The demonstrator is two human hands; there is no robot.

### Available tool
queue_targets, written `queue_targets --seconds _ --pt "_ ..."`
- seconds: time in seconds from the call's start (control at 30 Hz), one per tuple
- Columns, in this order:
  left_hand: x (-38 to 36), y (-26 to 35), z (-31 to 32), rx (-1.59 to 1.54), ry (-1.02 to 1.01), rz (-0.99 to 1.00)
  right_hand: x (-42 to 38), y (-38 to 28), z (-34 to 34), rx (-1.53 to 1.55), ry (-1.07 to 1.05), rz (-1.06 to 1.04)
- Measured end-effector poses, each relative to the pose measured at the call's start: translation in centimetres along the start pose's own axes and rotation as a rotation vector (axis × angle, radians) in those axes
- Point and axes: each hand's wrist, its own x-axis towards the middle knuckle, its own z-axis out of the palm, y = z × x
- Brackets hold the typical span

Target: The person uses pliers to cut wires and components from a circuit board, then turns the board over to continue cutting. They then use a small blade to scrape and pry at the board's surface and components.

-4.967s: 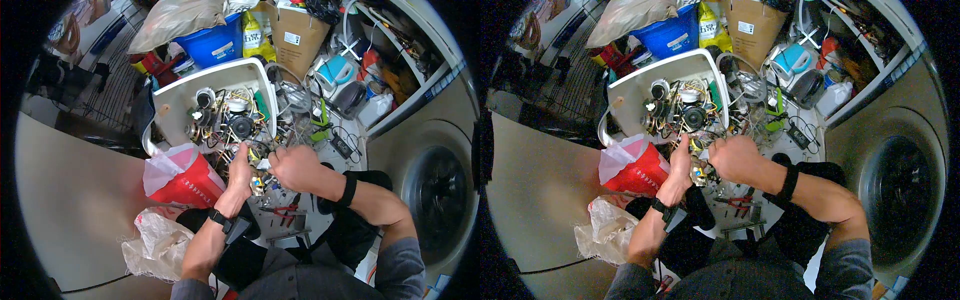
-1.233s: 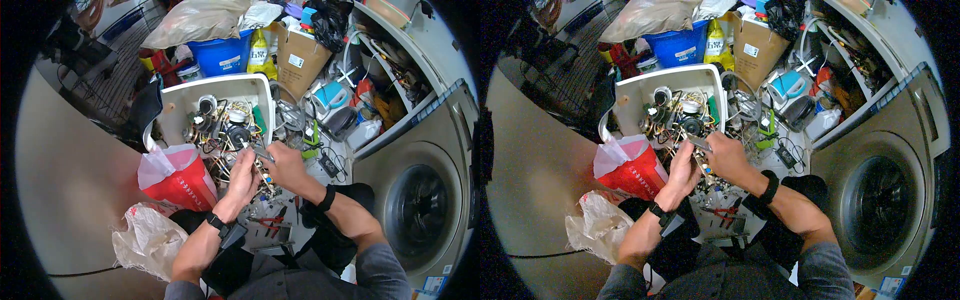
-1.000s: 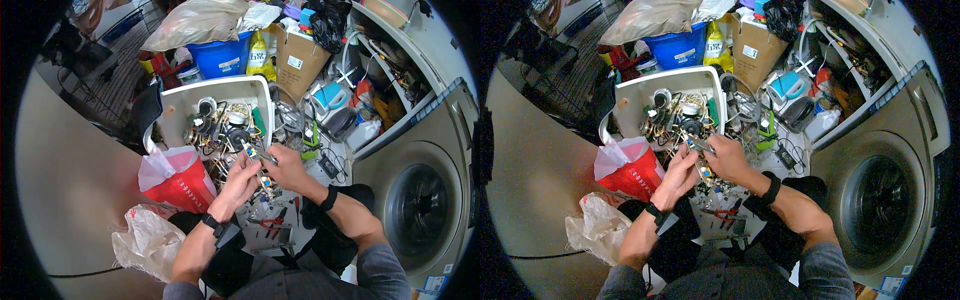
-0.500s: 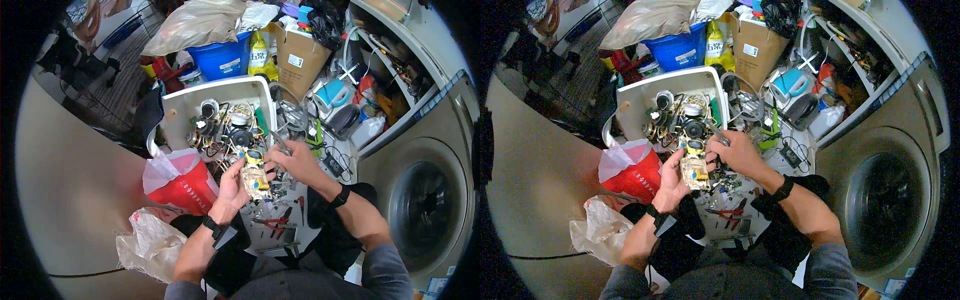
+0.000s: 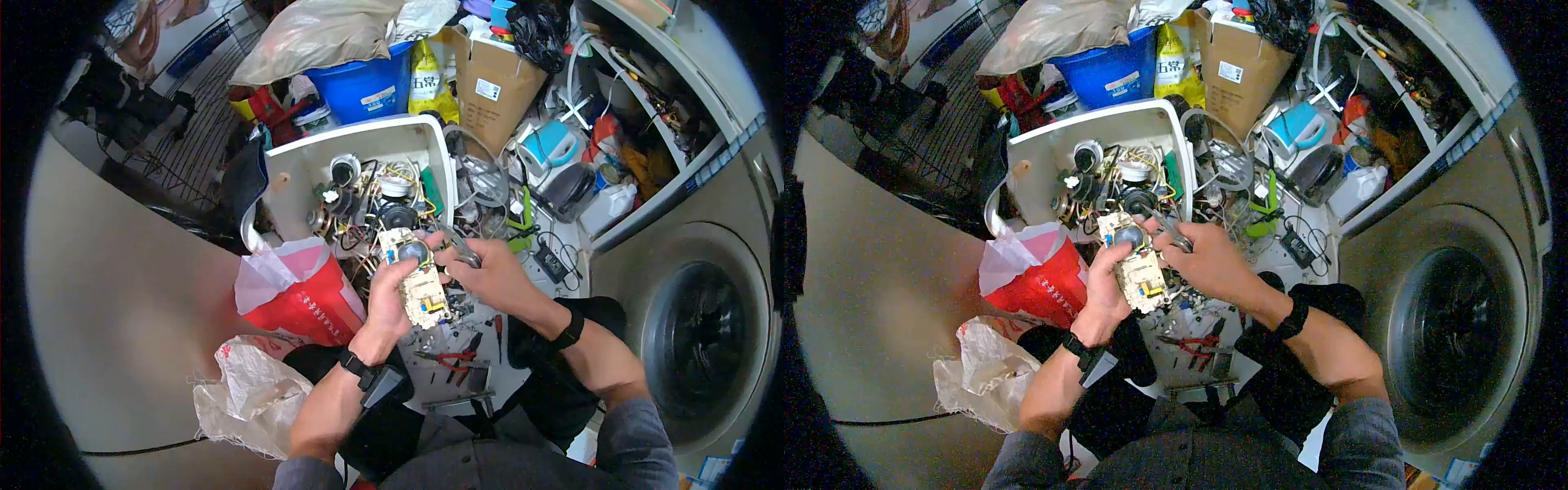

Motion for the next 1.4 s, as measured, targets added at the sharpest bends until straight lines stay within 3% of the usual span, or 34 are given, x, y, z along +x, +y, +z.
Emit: queue_targets --seconds 0.07,0.27,0.37,0.53,0.73,0.83,0.9,0.97,1.1,1.17,1.3,1.4 --pt "-0.4 -0.1 0.6 0.035 0.022 0.034 -0.3 -1.1 -0.2 -0.086 -0.065 0.139" --pt "-0.9 -1.0 0.8 0.244 -0.037 0.168 -1.3 -2.1 0.6 -0.038 0.017 0.041" --pt "-1.2 -1.3 1.2 0.324 -0.025 0.192 -1.3 -1.8 0.6 0.066 -0.006 0.154" --pt "-1.1 -1.2 1.8 0.4 -0.047 0.224 -1.3 -1.9 0.4 0.235 -0.014 0.158" --pt "-0.4 -1.7 1.8 0.334 -0.027 0.17 -0.9 0.3 1.2 0.12 0.115 0.039" --pt "-0.6 -1.3 1.8 0.28 0.049 0.043 -0.5 0.7 1.2 0.035 0.184 -0.026" --pt "-0.9 -1.0 2.4 0.168 0.02 0.049 -0.1 0.9 0.9 -0.008 0.199 -0.013" --pt "-1.0 -0.8 1.2 0.131 0.008 -0.004 0.4 0.9 0.0 -0.228 0.246 -0.185" --pt "-0.9 0.4 0.3 -0.003 -0.05 -0.172 1.1 -0.4 -2.7 -0.249 0.26 -0.223" --pt "-0.9 0.4 0.7 -0.003 -0.047 -0.191 1.2 -0.4 -3.3 -0.271 0.35 -0.356" --pt "-1.2 0.2 -0.3 0.015 -0.076 -0.255 1.3 0.4 -5.2 -0.32 0.373 -0.301" --pt "-1.5 0.6 -0.1 -0.086 -0.221 -0.189 1.4 1.0 -6.8 -0.337 0.383 -0.339"
